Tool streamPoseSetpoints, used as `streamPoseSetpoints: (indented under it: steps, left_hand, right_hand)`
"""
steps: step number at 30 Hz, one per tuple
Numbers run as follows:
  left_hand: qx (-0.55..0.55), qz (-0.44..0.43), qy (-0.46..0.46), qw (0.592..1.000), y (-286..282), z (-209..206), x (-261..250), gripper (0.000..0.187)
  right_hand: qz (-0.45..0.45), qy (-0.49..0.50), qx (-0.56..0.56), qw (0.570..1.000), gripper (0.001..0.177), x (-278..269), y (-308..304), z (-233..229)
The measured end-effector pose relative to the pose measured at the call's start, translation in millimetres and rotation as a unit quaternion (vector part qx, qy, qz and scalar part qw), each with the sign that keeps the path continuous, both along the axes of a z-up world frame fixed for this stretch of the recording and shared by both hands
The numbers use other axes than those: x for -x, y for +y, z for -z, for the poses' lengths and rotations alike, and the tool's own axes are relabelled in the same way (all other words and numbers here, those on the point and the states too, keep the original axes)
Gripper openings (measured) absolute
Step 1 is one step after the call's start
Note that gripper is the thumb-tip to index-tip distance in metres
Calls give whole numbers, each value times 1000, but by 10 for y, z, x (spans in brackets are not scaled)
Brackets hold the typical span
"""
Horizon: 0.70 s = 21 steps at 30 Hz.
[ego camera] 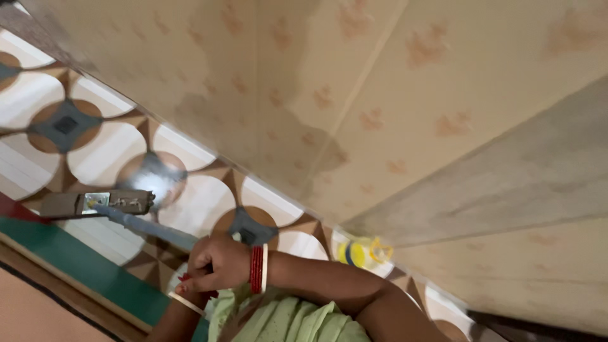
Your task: The person mops a patterned tiled floor using a flat mop, moving it back and forth across the room. They navigate around furniture including a bed and plastic chairs, covering the floor area near the doorway.
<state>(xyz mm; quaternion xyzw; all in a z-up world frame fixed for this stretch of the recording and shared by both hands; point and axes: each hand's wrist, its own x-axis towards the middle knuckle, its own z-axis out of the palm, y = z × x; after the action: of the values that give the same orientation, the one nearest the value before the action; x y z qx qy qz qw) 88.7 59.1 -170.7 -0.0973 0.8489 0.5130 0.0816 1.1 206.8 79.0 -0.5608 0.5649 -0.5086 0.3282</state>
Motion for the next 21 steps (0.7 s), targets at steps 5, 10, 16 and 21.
streamPoseSetpoints:
  steps: [5, 10, 16, 21]
  left_hand:
    - [-26, 43, -6, 999, 914, -174, -424, 17]
    - [-56, 59, 5, 997, 1463, -430, -869, 17]
    - [-79, 30, 33, 996, 1676, -465, -830, 18]
    - [-96, -6, 54, 994, 1586, -310, -757, 18]
  right_hand:
    - [-4, -9, 95, 995, 49, -129, 894, -868]
    - [-66, -13, 177, 982, 55, -172, 1363, -1571]
    - [-45, 45, 187, 980, 57, -221, 1313, -1523]
    - [-39, 39, 148, 987, 59, -329, 1213, -1173]
